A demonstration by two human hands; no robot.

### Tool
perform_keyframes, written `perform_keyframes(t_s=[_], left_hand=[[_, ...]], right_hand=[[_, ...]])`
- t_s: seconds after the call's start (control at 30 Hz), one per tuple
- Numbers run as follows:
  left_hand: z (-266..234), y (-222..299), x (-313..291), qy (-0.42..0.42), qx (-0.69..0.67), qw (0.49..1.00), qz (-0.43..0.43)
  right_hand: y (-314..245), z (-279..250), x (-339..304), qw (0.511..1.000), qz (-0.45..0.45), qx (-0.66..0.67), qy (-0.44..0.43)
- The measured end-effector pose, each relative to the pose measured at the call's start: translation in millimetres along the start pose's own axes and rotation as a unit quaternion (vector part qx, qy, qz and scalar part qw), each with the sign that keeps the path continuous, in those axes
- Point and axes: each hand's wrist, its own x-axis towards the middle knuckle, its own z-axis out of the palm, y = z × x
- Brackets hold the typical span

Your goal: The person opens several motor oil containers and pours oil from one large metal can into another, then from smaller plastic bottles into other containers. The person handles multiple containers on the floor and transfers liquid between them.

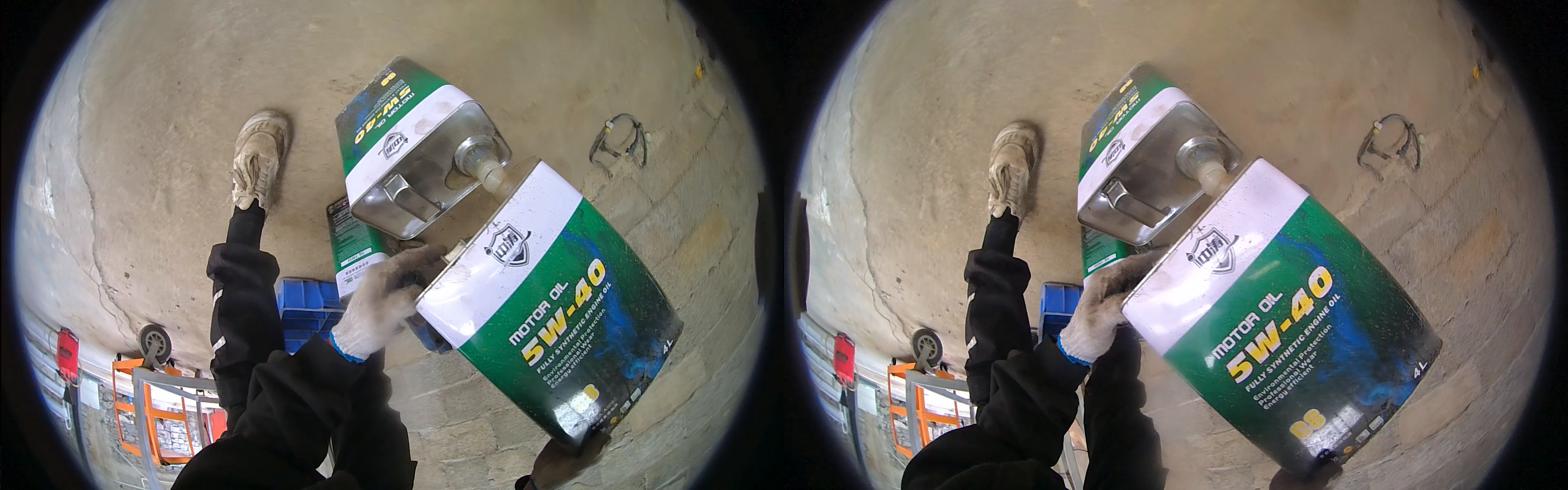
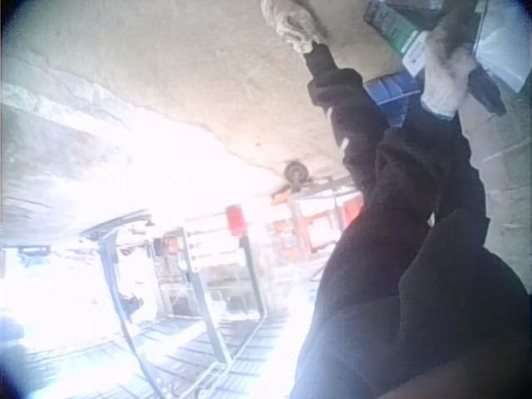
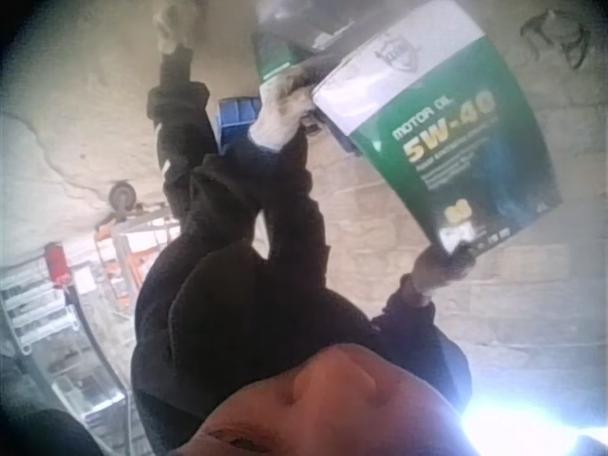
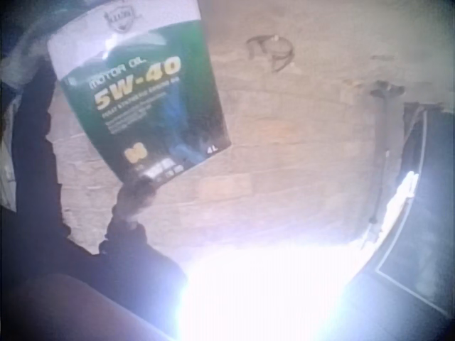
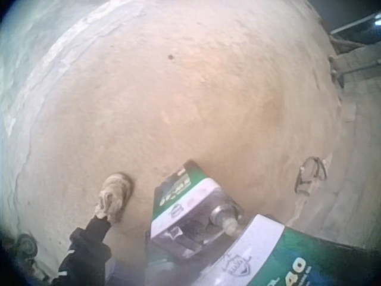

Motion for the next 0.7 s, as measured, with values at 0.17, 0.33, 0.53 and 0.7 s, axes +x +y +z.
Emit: perform_keyframes(t_s=[0.17, 0.33, 0.53, 0.7], left_hand=[[-1.2, -5.6, 2.0, 0.015, 0.000, 1.000, -0.012], [-2.2, -6.2, -0.1, 0.020, -0.031, 0.998, -0.043], [-3.3, -8.4, -0.6, 0.023, -0.035, 0.998, -0.047], [-5.5, -5.8, -3.5, 0.001, -0.016, 0.998, -0.053]], right_hand=[[9.2, -6.5, -6.9, 1.000, 0.005, 0.004, 0.011], [15.3, -10.4, -11.8, 1.000, 0.016, 0.002, 0.016], [24.9, -11.1, -8.1, 0.999, 0.028, 0.019, 0.008], [44.8, -2.2, 20.9, 0.992, 0.066, 0.092, -0.047]])
